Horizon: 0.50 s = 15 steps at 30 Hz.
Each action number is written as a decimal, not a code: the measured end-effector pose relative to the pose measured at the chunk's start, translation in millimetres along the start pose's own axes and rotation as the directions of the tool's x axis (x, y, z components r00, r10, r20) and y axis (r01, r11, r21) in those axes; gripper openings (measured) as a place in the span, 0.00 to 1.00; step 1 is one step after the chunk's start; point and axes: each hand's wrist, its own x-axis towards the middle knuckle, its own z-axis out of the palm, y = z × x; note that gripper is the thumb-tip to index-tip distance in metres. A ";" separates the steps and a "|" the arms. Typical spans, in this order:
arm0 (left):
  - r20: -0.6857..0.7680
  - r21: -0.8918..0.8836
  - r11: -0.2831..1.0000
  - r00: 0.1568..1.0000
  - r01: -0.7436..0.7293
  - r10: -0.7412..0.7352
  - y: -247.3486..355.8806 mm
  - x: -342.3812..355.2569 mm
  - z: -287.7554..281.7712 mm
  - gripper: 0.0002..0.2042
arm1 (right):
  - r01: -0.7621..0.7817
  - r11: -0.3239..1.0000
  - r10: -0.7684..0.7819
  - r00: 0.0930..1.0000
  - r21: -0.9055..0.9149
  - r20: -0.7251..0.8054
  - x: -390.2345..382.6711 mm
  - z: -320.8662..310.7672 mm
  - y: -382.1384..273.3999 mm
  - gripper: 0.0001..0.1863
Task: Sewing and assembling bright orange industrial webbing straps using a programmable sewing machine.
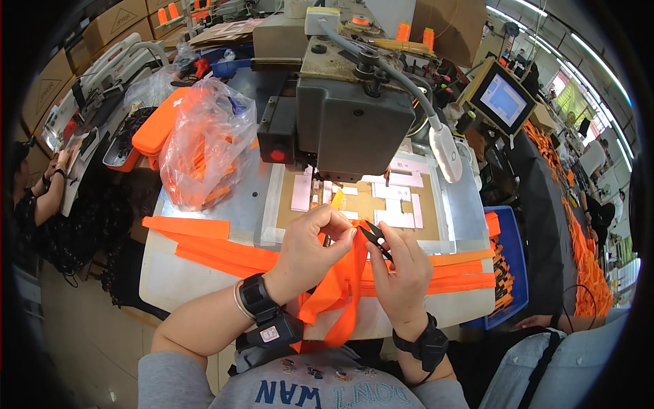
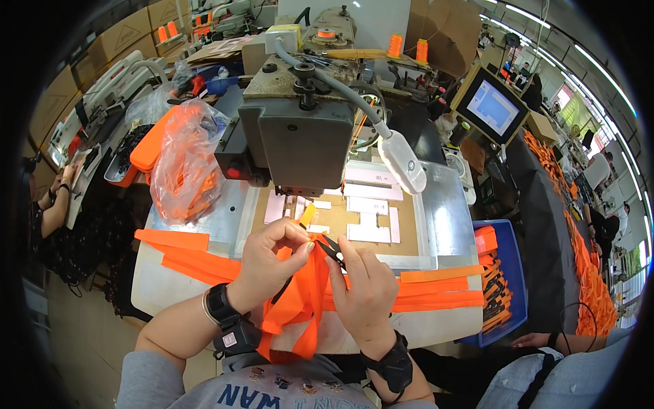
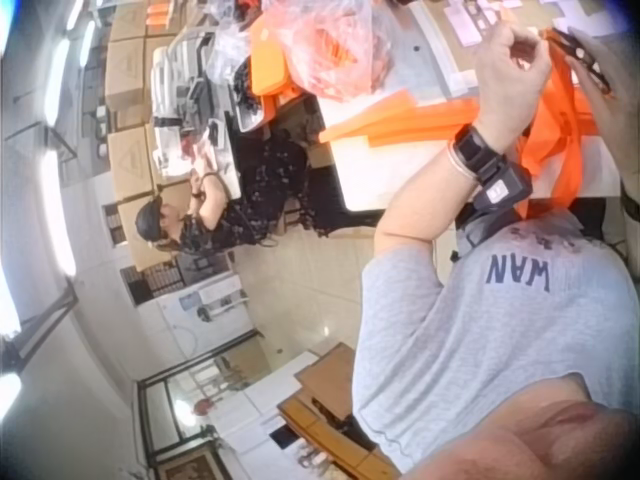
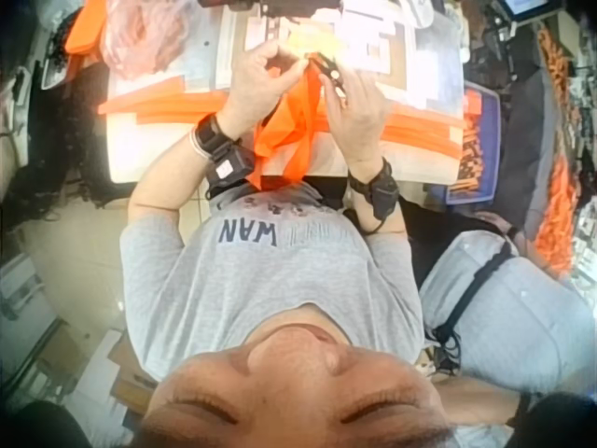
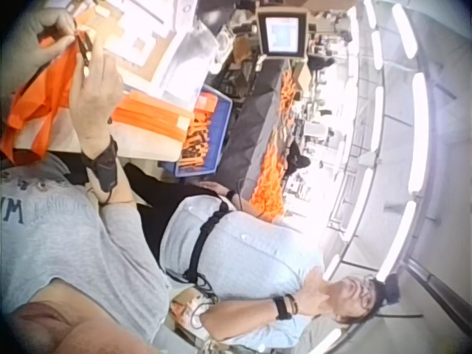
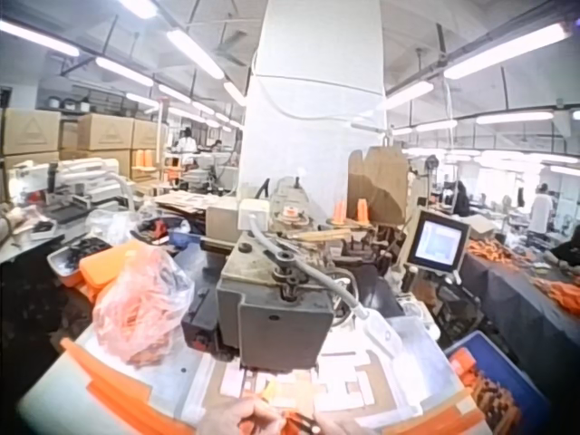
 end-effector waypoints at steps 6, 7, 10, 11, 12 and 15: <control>-0.014 0.041 0.999 1.000 -0.006 0.006 2.9 0.5 0.4 0.03 | 0.030 1.000 -0.030 1.000 -0.009 -0.005 -0.4 -0.1 2.0 0.17; -0.013 0.041 0.999 1.000 -0.005 0.005 3.6 0.6 0.2 0.03 | 0.028 1.000 -0.028 1.000 -0.010 -0.005 -0.5 -0.1 2.2 0.17; -0.008 0.077 0.997 1.000 -0.010 0.011 6.5 1.4 -0.5 0.03 | 0.050 0.998 -0.051 0.999 -0.036 -0.003 -0.6 -0.2 2.6 0.16; 0.002 0.130 0.989 0.997 -0.074 0.075 7.4 2.2 -0.9 0.03 | 0.068 0.996 -0.069 0.998 -0.054 -0.006 -0.3 -0.3 2.1 0.16; 0.015 0.183 0.973 0.990 -0.138 0.138 7.7 2.8 -1.2 0.04 | 0.086 0.994 -0.087 0.996 -0.072 -0.009 0.0 -0.1 1.8 0.16; 0.053 0.306 0.931 0.980 -0.198 0.192 5.9 2.9 -2.0 0.05 | 0.091 0.992 -0.091 0.996 -0.088 0.005 -0.3 0.8 1.3 0.16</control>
